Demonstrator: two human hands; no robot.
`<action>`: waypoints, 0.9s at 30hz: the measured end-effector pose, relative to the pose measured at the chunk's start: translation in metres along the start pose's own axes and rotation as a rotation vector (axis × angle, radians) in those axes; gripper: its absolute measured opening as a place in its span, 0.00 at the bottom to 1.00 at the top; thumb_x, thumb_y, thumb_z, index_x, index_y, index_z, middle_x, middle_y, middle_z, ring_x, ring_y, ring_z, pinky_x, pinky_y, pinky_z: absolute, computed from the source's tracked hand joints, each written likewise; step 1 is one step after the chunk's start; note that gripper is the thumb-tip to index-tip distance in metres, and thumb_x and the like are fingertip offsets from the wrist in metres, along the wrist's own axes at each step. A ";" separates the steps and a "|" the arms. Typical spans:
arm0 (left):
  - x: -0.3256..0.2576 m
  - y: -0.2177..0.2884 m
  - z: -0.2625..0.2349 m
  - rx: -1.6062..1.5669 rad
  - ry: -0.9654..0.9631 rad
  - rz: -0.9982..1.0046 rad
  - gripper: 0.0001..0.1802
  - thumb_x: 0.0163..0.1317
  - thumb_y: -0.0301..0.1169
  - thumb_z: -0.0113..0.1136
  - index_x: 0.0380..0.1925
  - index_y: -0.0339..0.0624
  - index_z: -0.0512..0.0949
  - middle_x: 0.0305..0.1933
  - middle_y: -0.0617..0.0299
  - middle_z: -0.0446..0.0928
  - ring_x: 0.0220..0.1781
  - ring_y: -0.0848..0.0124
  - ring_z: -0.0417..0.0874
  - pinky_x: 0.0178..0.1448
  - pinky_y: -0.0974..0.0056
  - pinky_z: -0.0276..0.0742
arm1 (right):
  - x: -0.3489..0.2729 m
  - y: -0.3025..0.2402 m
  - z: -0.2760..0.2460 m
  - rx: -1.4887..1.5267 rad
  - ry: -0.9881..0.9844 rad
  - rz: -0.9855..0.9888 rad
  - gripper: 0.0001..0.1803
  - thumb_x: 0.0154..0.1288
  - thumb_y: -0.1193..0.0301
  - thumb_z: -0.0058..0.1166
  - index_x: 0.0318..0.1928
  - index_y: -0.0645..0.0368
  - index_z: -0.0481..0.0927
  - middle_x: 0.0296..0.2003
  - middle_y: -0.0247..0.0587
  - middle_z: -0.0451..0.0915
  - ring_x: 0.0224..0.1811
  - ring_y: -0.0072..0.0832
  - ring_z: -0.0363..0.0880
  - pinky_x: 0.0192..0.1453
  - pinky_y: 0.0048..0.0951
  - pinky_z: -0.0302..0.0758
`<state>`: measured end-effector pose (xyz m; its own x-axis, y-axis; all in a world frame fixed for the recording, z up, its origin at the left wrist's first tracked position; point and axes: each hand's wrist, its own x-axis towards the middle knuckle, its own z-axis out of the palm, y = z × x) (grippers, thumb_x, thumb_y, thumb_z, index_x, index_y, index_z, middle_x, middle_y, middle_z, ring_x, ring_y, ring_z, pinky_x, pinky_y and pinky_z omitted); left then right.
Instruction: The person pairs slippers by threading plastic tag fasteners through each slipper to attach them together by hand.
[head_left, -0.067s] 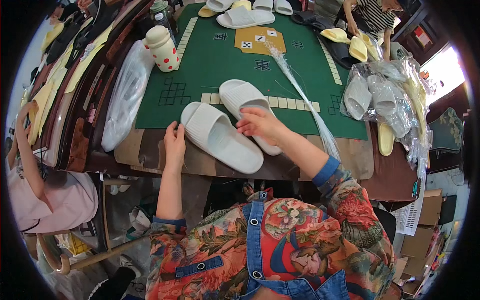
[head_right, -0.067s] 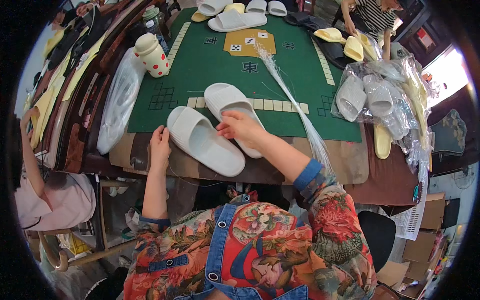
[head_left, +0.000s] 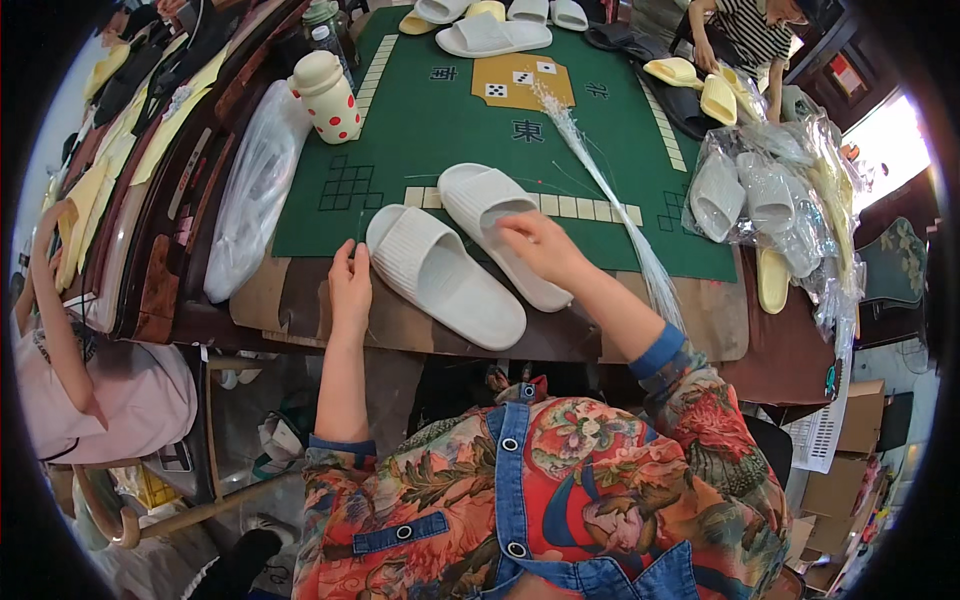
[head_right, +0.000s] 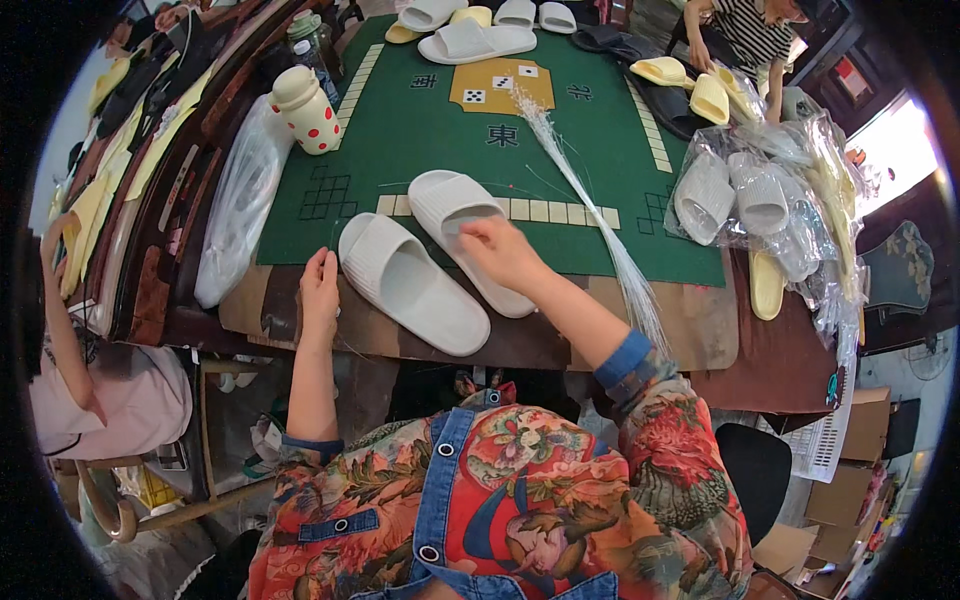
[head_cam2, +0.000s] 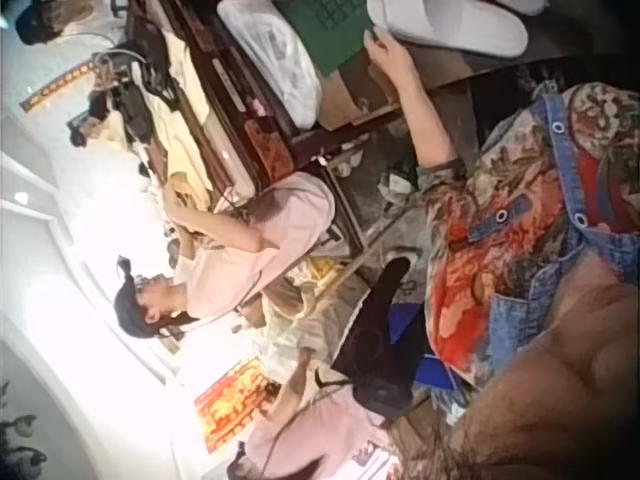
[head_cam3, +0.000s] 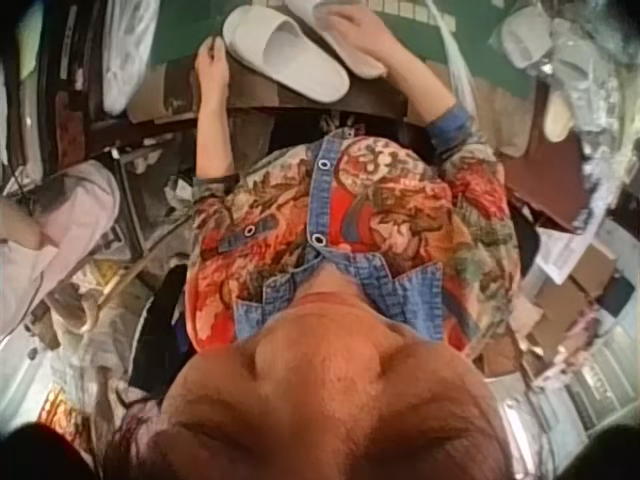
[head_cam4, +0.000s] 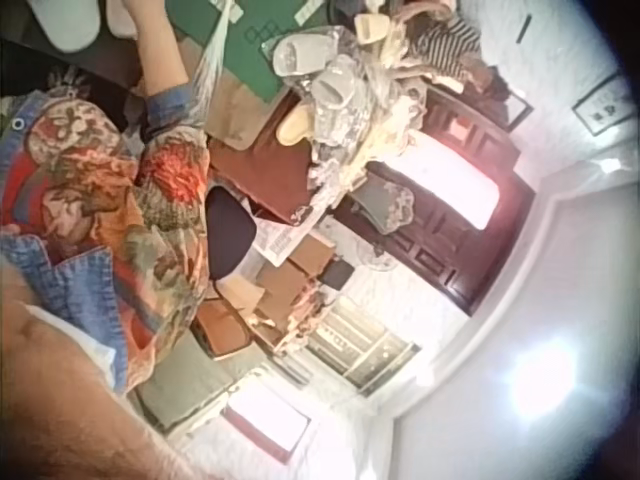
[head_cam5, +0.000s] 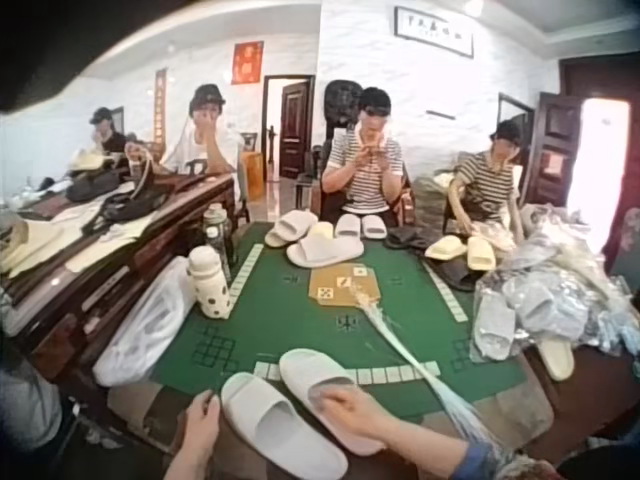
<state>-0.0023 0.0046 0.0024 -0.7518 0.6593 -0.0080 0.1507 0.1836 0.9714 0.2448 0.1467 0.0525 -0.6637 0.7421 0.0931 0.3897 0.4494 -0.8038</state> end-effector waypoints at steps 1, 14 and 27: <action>-0.005 0.001 0.004 0.003 -0.001 0.029 0.29 0.60 0.45 0.51 0.52 0.30 0.67 0.27 0.63 0.69 0.29 0.77 0.65 0.33 0.71 0.64 | -0.006 0.007 -0.002 -0.007 -0.007 0.003 0.20 0.59 0.63 0.49 0.46 0.65 0.73 0.40 0.50 0.74 0.40 0.36 0.76 0.46 0.32 0.72; -0.001 -0.002 0.019 0.029 0.058 0.303 0.20 0.63 0.37 0.47 0.46 0.31 0.70 0.35 0.57 0.74 0.36 0.72 0.73 0.42 0.68 0.69 | -0.041 -0.020 0.028 0.003 -0.005 -0.061 0.20 0.57 0.62 0.52 0.42 0.66 0.71 0.34 0.52 0.73 0.34 0.40 0.72 0.39 0.35 0.70; -0.122 0.121 0.064 -1.047 -0.367 0.019 0.07 0.68 0.35 0.37 0.34 0.46 0.63 0.22 0.67 0.58 0.21 0.77 0.59 0.26 0.70 0.61 | -0.116 -0.045 0.064 1.754 -0.674 0.605 0.28 0.68 0.48 0.27 0.46 0.59 0.70 0.41 0.38 0.74 0.45 0.28 0.71 0.48 0.28 0.67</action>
<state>0.1488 -0.0074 0.1061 -0.4931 0.8633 0.1076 -0.5872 -0.4215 0.6910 0.2631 0.0089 0.0398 -0.9665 0.1165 -0.2286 -0.0506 -0.9601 -0.2750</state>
